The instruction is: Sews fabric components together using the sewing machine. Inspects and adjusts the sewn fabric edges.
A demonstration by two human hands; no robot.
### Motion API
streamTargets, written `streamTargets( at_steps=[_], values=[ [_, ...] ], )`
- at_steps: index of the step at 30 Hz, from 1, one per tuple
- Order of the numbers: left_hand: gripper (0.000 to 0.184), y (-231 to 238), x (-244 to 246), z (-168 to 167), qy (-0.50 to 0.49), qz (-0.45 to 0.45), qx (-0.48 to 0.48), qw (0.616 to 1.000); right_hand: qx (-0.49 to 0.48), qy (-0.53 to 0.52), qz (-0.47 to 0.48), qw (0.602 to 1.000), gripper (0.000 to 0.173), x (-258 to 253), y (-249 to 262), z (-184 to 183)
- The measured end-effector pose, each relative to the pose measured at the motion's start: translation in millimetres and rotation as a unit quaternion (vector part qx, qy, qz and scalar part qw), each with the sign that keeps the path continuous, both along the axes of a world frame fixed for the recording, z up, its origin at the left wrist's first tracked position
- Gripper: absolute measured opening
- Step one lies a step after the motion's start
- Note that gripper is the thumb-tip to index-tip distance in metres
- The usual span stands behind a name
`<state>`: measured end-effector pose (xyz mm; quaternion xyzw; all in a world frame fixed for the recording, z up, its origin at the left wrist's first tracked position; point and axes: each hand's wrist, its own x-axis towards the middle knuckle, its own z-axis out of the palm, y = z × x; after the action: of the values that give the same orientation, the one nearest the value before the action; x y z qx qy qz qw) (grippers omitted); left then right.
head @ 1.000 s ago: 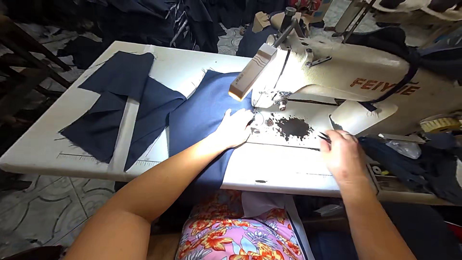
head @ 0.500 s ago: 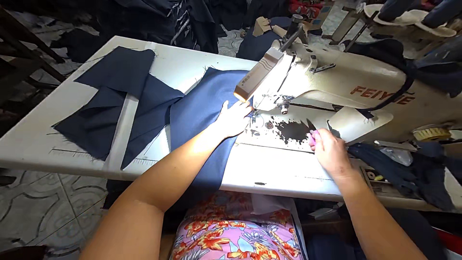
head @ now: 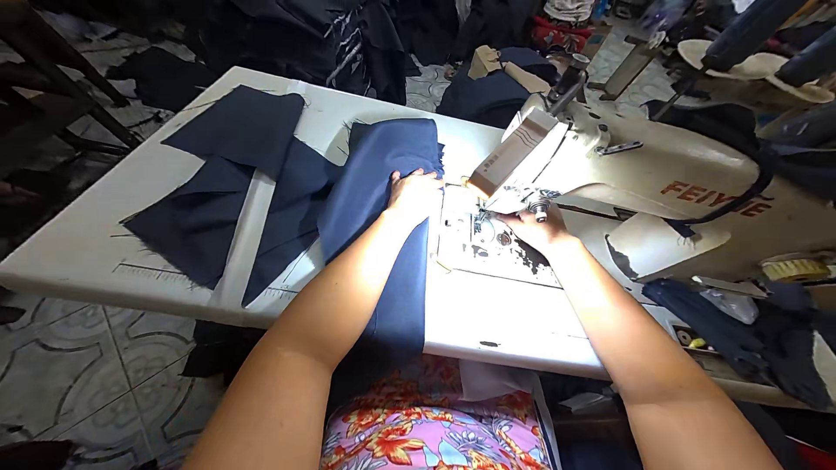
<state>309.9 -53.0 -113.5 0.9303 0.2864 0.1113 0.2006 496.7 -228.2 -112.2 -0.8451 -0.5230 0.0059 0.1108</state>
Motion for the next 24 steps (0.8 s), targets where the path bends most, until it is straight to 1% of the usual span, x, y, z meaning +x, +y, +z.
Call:
streamTargets(
  at_steps=[2,4,5,7,8,10,11,12,13,15,17,18,20,22,23,24],
  values=[
    [0.029,-0.1,-1.3,1.5,-0.014,0.006,0.003,1.000,0.024,0.009,0.015,1.000,0.045,13.4,12.7,-12.8],
    [0.026,2.8,-0.5,-0.5,-0.028,0.010,0.007,1.000,-0.016,0.032,0.002,0.999,0.050,17.1,21.1,-14.3],
    [0.025,3.5,-0.2,-1.0,-0.030,0.010,0.008,0.999,-0.038,0.061,-0.012,0.997,0.051,15.5,23.0,-11.3],
    [0.024,3.9,0.4,-1.3,-0.032,0.009,0.004,0.999,-0.019,0.133,-0.022,0.991,0.048,7.0,21.5,-3.4],
    [0.024,3.4,0.3,-0.4,-0.032,0.009,0.001,0.999,0.012,0.170,-0.014,0.985,0.046,3.7,21.9,-2.9],
    [0.023,3.1,0.5,0.9,-0.024,0.011,0.003,1.000,0.068,0.303,-0.010,0.951,0.044,4.6,17.8,-8.1],
    [0.023,3.1,0.2,1.5,-0.025,0.012,-0.003,1.000,0.083,0.329,0.008,0.941,0.046,7.9,16.4,-14.8],
    [0.023,3.0,-0.2,2.4,-0.026,0.013,-0.008,1.000,0.098,0.301,0.042,0.948,0.047,16.2,19.9,-29.4],
    [0.023,2.9,-0.7,2.8,-0.031,0.015,-0.014,0.999,0.081,0.272,0.049,0.957,0.047,17.1,24.1,-31.4],
    [0.025,3.8,-0.9,1.8,-0.035,0.022,-0.021,0.999,0.043,0.201,0.047,0.978,0.044,16.9,38.3,-35.2],
    [0.026,4.0,-0.5,-2.6,-0.038,0.026,-0.023,0.999,0.035,0.123,0.046,0.991,0.042,17.5,44.1,-42.0],
    [0.027,3.7,-1.2,-4.5,-0.035,0.021,-0.020,0.999,0.039,0.109,0.034,0.993,0.043,14.7,39.3,-39.8],
    [0.031,2.4,-7.6,-8.4,-0.017,-0.008,-0.001,1.000,0.052,0.083,0.007,0.995,0.041,6.1,18.1,-27.4],
    [0.034,-5.4,-24.5,-16.0,-0.027,-0.053,0.014,0.998,0.024,0.044,-0.018,0.999,0.040,-10.2,-17.3,-6.1],
    [0.037,-13.5,-36.7,-19.0,-0.039,-0.070,0.021,0.997,0.037,0.022,-0.011,0.999,0.037,-13.1,-37.5,-4.5],
    [0.040,-24.8,-52.1,-20.7,-0.052,-0.084,0.030,0.995,0.052,0.024,-0.017,0.998,0.034,-16.4,-57.0,-4.9]
  ],
)
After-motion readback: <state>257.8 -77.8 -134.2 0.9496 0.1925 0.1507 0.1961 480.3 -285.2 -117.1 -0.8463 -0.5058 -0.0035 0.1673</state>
